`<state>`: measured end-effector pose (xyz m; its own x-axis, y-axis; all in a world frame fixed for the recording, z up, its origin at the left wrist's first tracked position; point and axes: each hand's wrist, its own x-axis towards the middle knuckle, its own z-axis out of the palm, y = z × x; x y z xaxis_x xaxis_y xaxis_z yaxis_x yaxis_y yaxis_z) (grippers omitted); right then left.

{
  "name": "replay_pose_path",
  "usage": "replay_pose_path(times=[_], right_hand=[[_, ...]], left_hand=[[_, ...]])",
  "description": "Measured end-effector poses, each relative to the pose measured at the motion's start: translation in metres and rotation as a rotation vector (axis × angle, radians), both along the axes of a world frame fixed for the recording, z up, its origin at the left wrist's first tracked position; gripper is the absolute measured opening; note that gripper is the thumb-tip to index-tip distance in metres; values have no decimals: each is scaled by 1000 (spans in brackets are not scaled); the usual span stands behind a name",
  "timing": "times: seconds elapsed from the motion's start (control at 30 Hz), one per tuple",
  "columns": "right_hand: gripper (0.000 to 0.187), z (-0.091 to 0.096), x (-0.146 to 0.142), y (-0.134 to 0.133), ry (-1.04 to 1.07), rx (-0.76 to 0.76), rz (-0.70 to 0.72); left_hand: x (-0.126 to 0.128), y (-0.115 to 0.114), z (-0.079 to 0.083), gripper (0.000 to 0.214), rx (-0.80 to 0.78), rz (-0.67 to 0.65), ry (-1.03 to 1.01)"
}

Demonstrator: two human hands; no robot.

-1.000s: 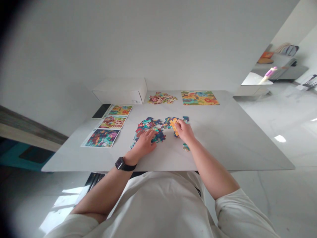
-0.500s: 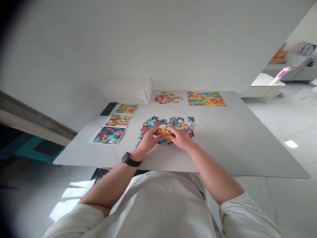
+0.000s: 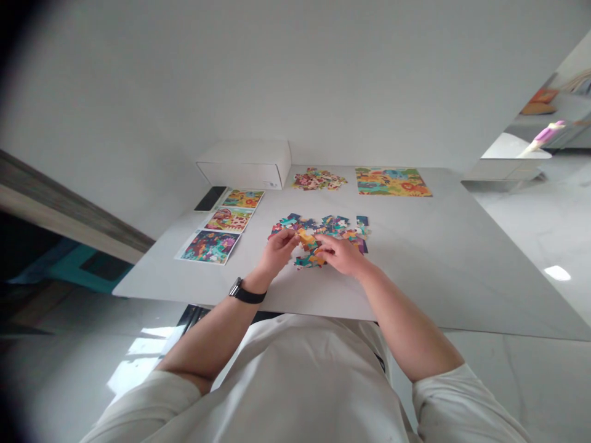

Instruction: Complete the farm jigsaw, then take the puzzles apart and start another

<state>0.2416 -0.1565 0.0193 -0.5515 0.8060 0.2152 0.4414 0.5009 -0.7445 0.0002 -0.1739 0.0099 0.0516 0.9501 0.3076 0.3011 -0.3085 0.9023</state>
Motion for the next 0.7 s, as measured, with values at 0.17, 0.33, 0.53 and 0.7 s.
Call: replay_pose_path(times=[0.17,0.33,0.53,0.7], right_hand=[[34,2,16,14,-171,306,-276],[23,-4,21,18,-305,398,-147],[31,-7,5,9,-274,385,127],[27,-13,4,11,-282,370,165]], left_hand=[[-20,-8,9,20,185,265,518],[-25,-19,12,41,169,205,796],[-17,-23,11,46,219,-183,831],[-18,-21,7,52,190,-212,876]])
